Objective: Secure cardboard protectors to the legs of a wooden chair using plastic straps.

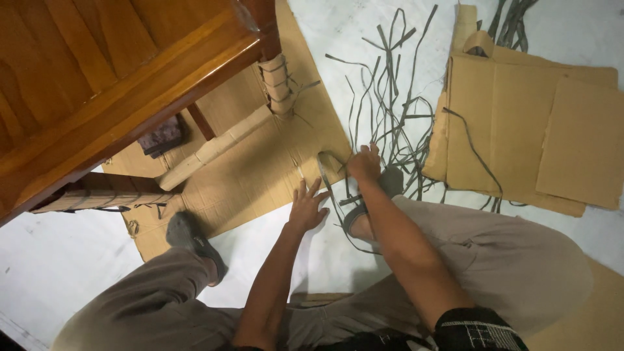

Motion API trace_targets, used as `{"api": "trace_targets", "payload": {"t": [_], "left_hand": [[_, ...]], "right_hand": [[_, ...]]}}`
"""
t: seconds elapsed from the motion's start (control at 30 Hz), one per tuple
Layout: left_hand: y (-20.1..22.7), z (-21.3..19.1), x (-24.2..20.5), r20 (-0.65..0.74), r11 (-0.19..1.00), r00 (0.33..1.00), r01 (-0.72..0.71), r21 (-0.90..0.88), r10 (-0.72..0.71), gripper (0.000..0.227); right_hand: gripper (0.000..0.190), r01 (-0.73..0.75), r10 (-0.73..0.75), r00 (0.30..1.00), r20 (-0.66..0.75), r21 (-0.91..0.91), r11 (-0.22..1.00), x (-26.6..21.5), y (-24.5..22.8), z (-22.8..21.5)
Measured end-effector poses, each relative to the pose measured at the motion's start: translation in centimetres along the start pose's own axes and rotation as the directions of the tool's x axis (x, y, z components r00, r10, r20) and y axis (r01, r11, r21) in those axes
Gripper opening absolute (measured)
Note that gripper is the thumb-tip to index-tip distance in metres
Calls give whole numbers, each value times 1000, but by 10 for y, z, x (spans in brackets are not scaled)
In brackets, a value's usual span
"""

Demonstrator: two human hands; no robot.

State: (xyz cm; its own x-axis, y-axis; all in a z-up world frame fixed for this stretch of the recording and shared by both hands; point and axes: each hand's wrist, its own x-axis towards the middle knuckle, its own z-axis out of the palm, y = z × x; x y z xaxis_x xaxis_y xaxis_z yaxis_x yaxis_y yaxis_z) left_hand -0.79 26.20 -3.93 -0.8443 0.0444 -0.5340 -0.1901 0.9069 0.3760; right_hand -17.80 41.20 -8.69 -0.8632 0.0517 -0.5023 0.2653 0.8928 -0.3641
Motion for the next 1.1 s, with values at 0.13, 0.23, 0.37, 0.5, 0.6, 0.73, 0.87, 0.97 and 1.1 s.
{"api": "trace_targets", "payload": {"t": [0.13,0.23,0.37,0.5,0.6,0.73,0.87,0.97,1.1], "left_hand": [[-5,3,2,-3,999,1000,-8,-53,8,53],[-6,2,-2,-6,999,1000,-8,-42,8,52],[-7,0,-5,-12,999,1000,-16,-47,15,52],[-10,0,-8,-51,991,998,-28,-130,22,48],[-20,16,2,-113,984,993,-47,-169,28,43],[-45,49,33,-259,947,965,-45,-318,-41,32],[-44,15,34,-293,683,906,-5,-730,-305,32],[-47,-14,28,-271,482,817,10,-876,-509,41],[-56,-41,17,-311,434,786,-60,-899,-535,42]], "right_hand": [[61,-87,83,995,53,64,994,-5,-10,-12],[60,-128,124,990,64,61,990,18,13,10],[61,-145,140,987,83,60,988,46,36,40],[49,70,-33,963,-267,130,989,23,47,41],[41,348,-204,803,-561,162,923,-28,-17,3],[39,560,-193,770,-608,499,661,-63,-53,-1],[18,-100,50,995,88,922,374,-78,-63,19],[16,-259,-176,941,288,951,168,-84,-56,53],[14,-302,-373,833,408,901,312,-102,-59,69]]}}
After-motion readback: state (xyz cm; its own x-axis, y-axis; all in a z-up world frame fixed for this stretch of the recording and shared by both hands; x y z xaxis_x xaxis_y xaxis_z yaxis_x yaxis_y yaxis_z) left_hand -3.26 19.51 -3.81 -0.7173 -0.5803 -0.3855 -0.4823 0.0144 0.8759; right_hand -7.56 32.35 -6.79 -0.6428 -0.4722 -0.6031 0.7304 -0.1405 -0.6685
